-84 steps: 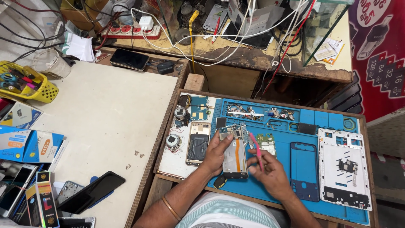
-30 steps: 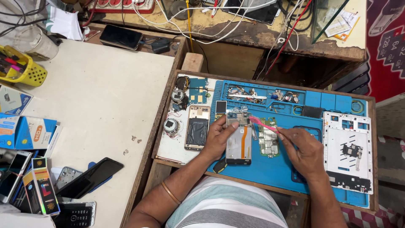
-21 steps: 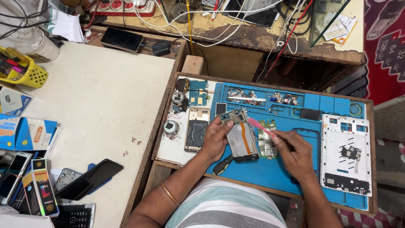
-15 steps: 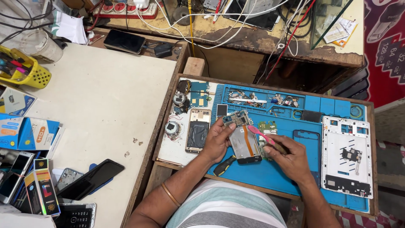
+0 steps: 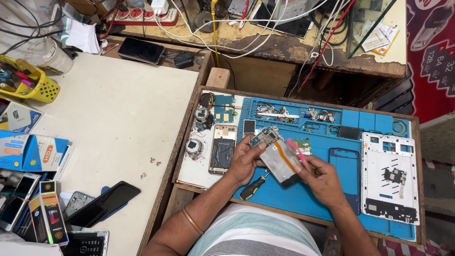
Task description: The person uses a screwdriver and a pink plastic pry tool to work on a disassembled smartphone held in their left hand. They pry at the edges of the screen assembly and adjust internal components on a blue work mat. The person reaches toward a glass display case at the end of the clip.
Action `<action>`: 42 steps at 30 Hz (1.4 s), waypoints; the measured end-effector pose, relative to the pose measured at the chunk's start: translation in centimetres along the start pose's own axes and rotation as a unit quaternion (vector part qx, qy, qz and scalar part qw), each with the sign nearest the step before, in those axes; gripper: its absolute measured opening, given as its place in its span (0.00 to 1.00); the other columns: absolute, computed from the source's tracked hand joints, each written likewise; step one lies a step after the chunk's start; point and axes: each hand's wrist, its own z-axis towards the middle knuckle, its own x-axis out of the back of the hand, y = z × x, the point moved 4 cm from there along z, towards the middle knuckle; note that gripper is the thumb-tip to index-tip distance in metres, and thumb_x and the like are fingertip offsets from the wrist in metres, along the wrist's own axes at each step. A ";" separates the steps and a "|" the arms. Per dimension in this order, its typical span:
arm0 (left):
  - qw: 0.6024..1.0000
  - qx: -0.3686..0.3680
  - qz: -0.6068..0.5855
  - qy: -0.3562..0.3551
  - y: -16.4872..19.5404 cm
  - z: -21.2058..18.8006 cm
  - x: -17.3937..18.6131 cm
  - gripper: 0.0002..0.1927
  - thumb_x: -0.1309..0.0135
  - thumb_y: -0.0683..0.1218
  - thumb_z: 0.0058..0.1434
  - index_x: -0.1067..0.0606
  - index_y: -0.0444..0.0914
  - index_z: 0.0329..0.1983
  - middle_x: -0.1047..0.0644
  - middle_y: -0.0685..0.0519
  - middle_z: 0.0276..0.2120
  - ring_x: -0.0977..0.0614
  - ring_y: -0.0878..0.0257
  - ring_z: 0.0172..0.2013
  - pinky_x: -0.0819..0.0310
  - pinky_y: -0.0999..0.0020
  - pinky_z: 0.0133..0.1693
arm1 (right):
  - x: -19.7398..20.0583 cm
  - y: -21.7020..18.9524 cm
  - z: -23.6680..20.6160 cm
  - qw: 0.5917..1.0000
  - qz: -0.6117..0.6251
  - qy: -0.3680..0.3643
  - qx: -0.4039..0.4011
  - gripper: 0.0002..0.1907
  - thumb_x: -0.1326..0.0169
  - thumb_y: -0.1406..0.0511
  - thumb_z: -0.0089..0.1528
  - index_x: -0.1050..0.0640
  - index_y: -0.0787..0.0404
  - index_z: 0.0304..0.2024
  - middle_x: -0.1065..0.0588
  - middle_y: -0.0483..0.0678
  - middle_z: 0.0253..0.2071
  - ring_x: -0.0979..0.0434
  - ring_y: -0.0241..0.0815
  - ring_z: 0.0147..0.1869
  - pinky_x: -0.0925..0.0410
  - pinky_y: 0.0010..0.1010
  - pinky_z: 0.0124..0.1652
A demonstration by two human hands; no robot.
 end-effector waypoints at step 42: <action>0.998 -0.026 0.040 0.036 0.2 0.2 0.2 0.23 0.51 0.50 0.73 0.31 0.30 0.65 0.20 0.44 0.40 0.15 0.61 0.29 0.17 0.71 0.28 | 1.5 0.6 -0.1 0.995 0.035 0.058 -0.074 0.21 0.40 0.66 0.61 0.21 0.69 0.55 0.26 0.42 0.25 0.36 0.28 0.24 0.41 0.22 0.23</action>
